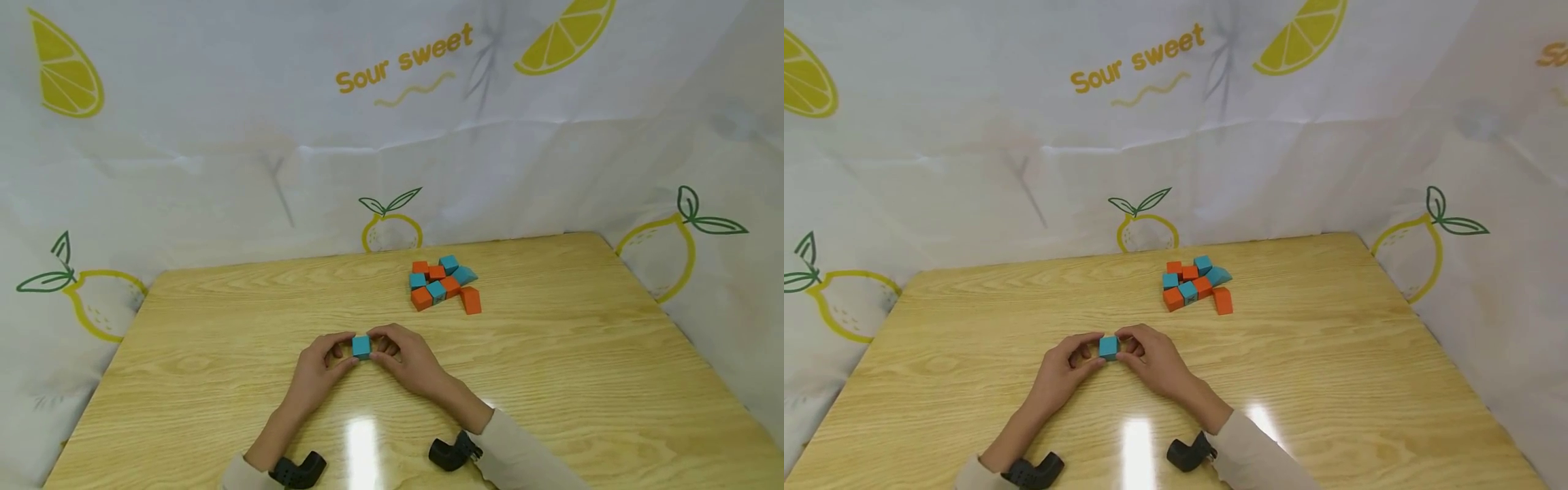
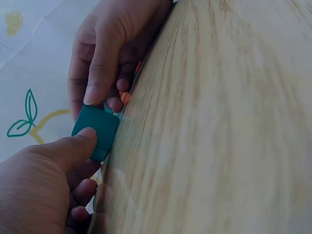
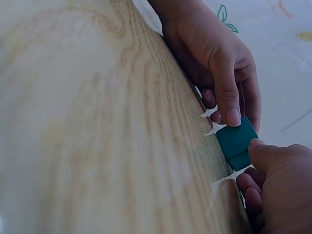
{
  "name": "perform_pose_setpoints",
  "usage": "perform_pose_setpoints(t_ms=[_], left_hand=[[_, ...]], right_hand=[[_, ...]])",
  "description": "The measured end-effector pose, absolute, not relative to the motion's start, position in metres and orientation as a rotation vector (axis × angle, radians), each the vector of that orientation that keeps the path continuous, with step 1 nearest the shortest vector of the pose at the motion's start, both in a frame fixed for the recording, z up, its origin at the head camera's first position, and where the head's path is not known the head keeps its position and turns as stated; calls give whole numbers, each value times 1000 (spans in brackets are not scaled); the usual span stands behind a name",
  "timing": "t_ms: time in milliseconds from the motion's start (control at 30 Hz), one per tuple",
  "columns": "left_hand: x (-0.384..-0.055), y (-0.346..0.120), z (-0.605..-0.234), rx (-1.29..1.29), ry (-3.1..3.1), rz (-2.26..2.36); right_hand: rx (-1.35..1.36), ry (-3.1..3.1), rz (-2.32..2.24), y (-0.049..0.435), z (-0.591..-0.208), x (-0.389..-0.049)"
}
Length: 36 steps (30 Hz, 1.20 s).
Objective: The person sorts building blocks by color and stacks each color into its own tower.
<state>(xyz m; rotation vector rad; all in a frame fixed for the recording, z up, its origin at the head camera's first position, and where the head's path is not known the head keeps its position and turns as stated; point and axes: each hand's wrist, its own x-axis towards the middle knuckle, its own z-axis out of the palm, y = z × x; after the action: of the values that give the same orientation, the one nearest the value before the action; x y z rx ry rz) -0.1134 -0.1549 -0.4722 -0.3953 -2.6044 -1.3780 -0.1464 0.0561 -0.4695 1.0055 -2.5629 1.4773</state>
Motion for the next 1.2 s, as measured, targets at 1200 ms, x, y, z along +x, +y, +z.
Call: perform_pose_setpoints(t_ms=[1200], left_hand=[[-112,-154,-473,-404,-2581,-1387]], right_hand=[[525,-2353,1530,119,-424,-171]])
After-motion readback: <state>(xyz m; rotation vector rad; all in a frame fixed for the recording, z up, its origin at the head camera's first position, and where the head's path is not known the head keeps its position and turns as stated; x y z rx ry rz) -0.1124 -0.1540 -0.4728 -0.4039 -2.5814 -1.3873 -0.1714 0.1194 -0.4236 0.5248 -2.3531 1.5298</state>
